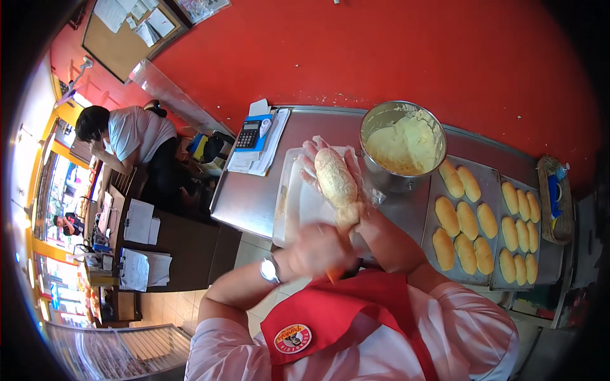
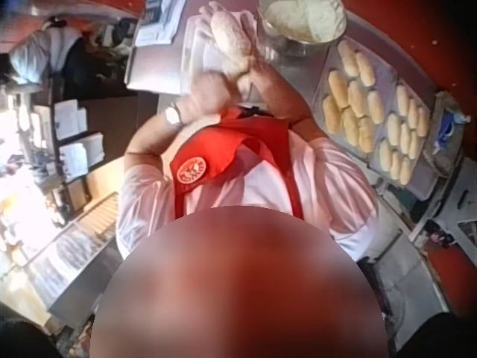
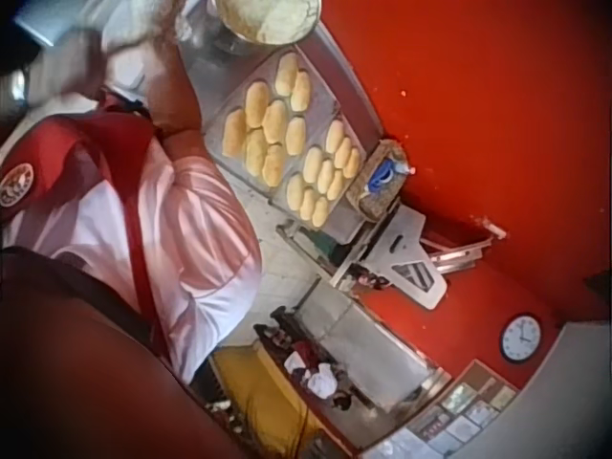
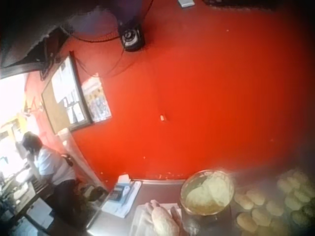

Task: The person applies butter to bread rolls using a wooden spatula, dips them in sugar, and places them on a metal tray, then retrieves a drink from a refrigerator and bags several items for a customer.

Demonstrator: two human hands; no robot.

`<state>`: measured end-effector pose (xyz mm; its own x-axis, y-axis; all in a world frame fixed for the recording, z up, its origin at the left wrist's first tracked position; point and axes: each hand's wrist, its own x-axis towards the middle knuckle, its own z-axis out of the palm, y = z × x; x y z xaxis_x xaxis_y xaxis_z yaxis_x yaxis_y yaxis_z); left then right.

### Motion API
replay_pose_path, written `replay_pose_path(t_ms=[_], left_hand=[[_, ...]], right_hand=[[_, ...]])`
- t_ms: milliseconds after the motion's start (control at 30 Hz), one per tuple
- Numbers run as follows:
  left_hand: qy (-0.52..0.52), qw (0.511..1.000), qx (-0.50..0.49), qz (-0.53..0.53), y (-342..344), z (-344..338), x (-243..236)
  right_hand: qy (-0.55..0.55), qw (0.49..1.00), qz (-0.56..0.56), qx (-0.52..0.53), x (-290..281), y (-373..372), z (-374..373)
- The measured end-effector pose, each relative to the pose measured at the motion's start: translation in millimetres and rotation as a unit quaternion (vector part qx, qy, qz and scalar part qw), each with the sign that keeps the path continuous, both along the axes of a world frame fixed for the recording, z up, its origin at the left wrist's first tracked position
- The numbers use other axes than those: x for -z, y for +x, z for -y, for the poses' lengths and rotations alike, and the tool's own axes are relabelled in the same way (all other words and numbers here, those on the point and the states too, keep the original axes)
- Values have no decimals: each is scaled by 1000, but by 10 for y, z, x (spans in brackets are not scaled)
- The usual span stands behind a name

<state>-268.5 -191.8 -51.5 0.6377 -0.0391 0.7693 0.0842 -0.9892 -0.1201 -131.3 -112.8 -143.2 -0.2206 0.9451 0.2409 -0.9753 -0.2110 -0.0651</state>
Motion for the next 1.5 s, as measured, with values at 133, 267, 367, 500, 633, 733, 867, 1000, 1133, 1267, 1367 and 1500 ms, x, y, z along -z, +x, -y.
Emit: replay_pose_path(t_ms=[133,267,367,500,633,733,867,1000,1133,1267,1367,1500], left_hand=[[-553,747,-170,326,-208,-1129,-433],[-593,628,-120,490,-755,-1614,-417],[-694,526,-32,490,-597,-1072,-56],[-754,432,-86,488,-296,-883,218],[-568,578,-141,569,-994,-1228,-173],[-439,736,-203,473,-925,-1116,-388],[11,975,-215,58,-571,-485,-181],[62,997,-39,-28,-281,87,-255],[-426,879,-149,151,-303,-684,-554],[-472,789,-217,329,-378,-1590,-974],[-327,898,-245,164,-11,-1082,-860],[52,992,33,-110,83,75,-278]], right_hand=[[-16,997,-43,-69,-472,-97,209],[0,995,104,1,-194,-313,65],[74,952,251,156,-118,-425,-35],[117,989,-80,-31,-219,-350,-123],[52,962,-213,-164,-355,-496,-4],[95,991,-79,-60,-230,-628,-118],[21,998,-44,-50,-31,-594,-300],[100,984,-126,-72,36,-398,-429],[39,994,-48,-86,-207,-355,-233],[31,996,20,-87,-426,-370,-56],[-20,998,52,-27,-225,-136,-206],[3,999,53,-9,-107,-29,-231]])
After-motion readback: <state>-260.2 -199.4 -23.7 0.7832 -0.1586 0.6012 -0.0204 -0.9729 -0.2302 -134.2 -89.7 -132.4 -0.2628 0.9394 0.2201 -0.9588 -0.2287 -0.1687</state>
